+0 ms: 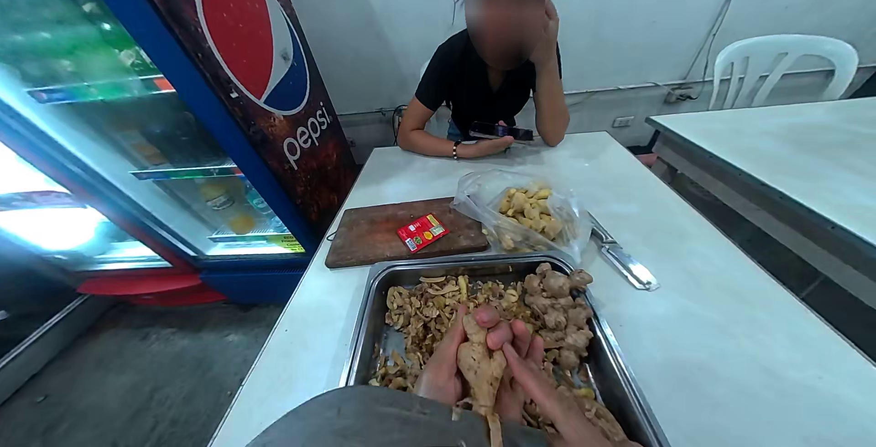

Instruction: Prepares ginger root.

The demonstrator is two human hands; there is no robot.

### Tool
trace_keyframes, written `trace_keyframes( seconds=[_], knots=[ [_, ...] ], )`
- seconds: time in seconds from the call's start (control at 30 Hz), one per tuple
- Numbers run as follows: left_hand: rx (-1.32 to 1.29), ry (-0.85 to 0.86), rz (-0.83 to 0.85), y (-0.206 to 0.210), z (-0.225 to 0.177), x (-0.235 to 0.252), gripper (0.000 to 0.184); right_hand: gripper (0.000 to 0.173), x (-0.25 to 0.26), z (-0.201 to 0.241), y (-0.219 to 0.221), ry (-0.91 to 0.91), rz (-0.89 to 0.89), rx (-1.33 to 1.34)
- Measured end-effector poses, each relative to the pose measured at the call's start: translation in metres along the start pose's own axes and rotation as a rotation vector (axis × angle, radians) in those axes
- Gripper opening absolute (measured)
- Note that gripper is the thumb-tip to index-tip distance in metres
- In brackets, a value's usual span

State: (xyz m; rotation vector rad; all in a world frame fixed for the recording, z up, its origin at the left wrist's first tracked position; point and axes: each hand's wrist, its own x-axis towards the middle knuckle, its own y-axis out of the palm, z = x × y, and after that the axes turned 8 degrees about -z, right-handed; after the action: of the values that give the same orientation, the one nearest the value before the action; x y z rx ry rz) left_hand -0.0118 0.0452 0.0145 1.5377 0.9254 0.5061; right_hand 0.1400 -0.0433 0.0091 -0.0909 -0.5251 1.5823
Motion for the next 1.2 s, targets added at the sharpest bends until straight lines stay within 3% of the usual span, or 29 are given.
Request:
trace_keyframes(
  seconds=[0.13,0.2,0.37,0.43,0.6,0.87,1.03,1.13,1.2],
  knots=[
    [-0.041,0.006,-0.064,0.000,0.003,-0.002,0.049,0.083,0.004,-0.008,0.005,-0.140,-0.041,-0.037],
    [-0.035,0.010,-0.078,-0.001,0.005,-0.007,0.050,0.076,0.004,-0.009,0.001,-0.118,-0.044,-0.014],
    [-0.050,0.026,-0.038,0.002,0.007,0.004,0.049,0.091,0.006,0.009,-0.002,0.013,-0.001,0.093],
    [-0.084,0.005,0.029,-0.005,0.006,0.005,0.043,0.089,0.007,0.008,0.000,-0.022,-0.013,0.076],
    [-0.059,0.008,-0.055,-0.004,0.004,-0.001,0.052,0.085,0.004,-0.005,0.003,-0.078,-0.049,-0.120],
    [-0.047,0.082,-0.025,-0.008,0.004,-0.001,0.051,0.076,0.009,-0.009,0.008,-0.123,-0.063,-0.110],
    [-0.038,0.049,-0.119,-0.004,0.001,-0.006,0.052,0.065,0.011,-0.015,0.010,-0.137,-0.109,-0.100],
    [0.019,0.129,-0.097,0.003,0.004,-0.004,0.053,0.062,0.014,0.018,0.004,-0.076,-0.105,-0.092],
    [0.111,0.196,-0.094,0.005,0.008,-0.005,0.053,0.073,0.014,0.022,0.007,-0.045,-0.123,-0.048]
  ],
)
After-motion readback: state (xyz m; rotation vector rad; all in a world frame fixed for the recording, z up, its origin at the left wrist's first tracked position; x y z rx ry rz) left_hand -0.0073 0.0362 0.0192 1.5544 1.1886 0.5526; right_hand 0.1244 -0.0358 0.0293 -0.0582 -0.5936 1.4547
